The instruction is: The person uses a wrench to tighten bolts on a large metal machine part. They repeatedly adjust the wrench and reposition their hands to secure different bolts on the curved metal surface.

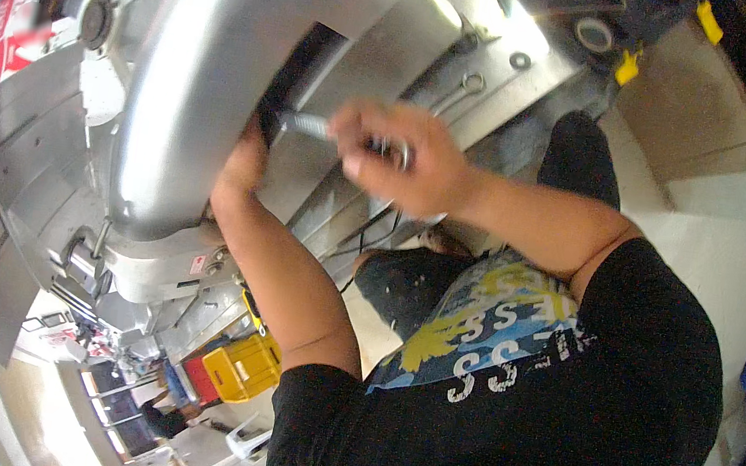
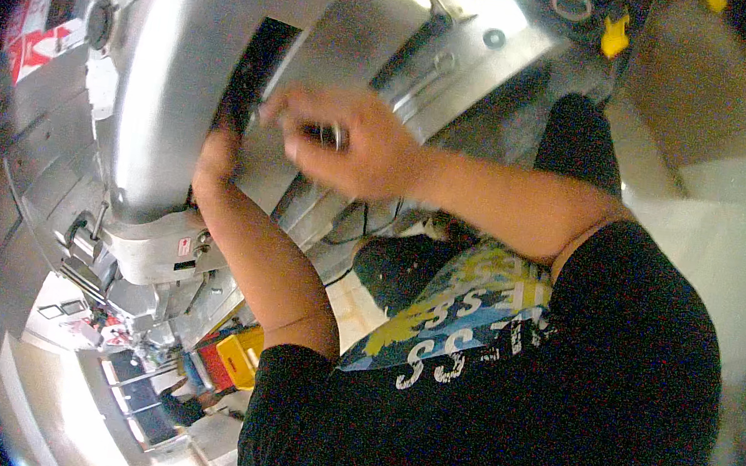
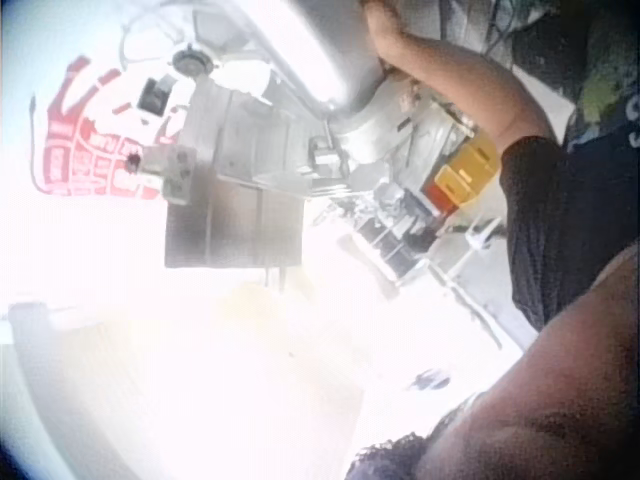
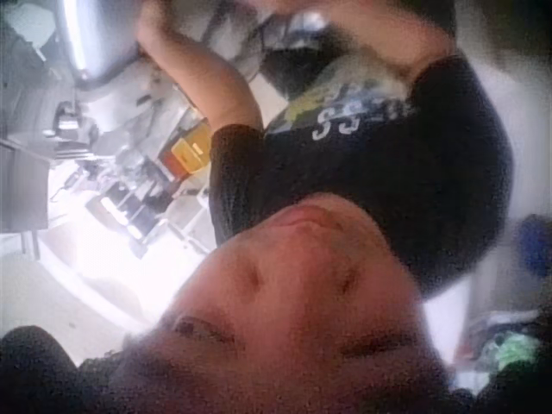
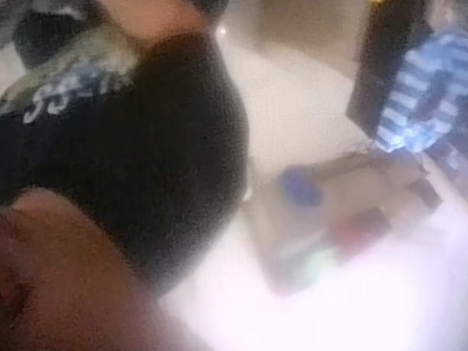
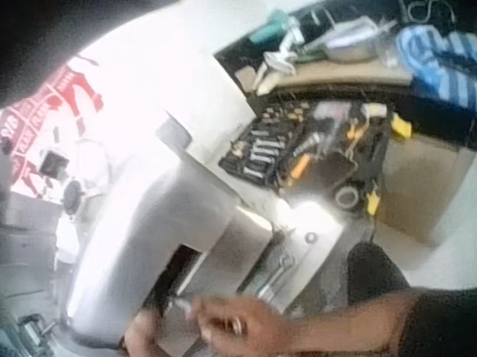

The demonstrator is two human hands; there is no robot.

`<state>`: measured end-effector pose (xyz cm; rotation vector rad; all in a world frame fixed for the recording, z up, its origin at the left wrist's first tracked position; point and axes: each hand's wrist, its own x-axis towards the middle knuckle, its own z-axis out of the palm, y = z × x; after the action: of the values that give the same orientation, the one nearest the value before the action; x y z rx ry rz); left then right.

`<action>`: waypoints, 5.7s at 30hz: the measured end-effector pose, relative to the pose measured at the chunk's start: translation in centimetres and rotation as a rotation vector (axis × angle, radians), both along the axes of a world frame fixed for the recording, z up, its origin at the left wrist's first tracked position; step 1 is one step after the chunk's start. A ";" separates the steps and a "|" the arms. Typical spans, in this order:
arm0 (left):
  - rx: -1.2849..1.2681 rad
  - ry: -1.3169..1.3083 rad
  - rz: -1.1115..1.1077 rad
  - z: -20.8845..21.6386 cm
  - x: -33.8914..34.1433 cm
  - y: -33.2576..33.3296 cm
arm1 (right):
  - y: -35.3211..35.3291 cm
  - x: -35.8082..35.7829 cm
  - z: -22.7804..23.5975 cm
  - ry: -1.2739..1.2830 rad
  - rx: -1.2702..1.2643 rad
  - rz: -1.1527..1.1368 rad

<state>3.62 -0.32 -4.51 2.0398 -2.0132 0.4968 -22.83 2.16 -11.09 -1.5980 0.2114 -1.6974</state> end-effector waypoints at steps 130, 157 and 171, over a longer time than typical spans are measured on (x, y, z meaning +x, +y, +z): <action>-0.273 0.304 -0.144 1.5 -5.2 0.5 | -5.4 0.1 4.7 -0.318 0.557 0.380; -0.188 0.303 -0.144 0.3 -4.7 0.3 | -0.1 1.4 0.5 -0.240 0.122 0.530; -0.113 0.321 -0.059 2.0 -5.2 1.1 | -7.1 -1.8 1.4 -0.345 0.254 0.842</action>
<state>-1.60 0.79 -2.49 1.8519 -1.8058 0.2452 -24.65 -4.99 -9.65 -0.9654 -0.3644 -1.1786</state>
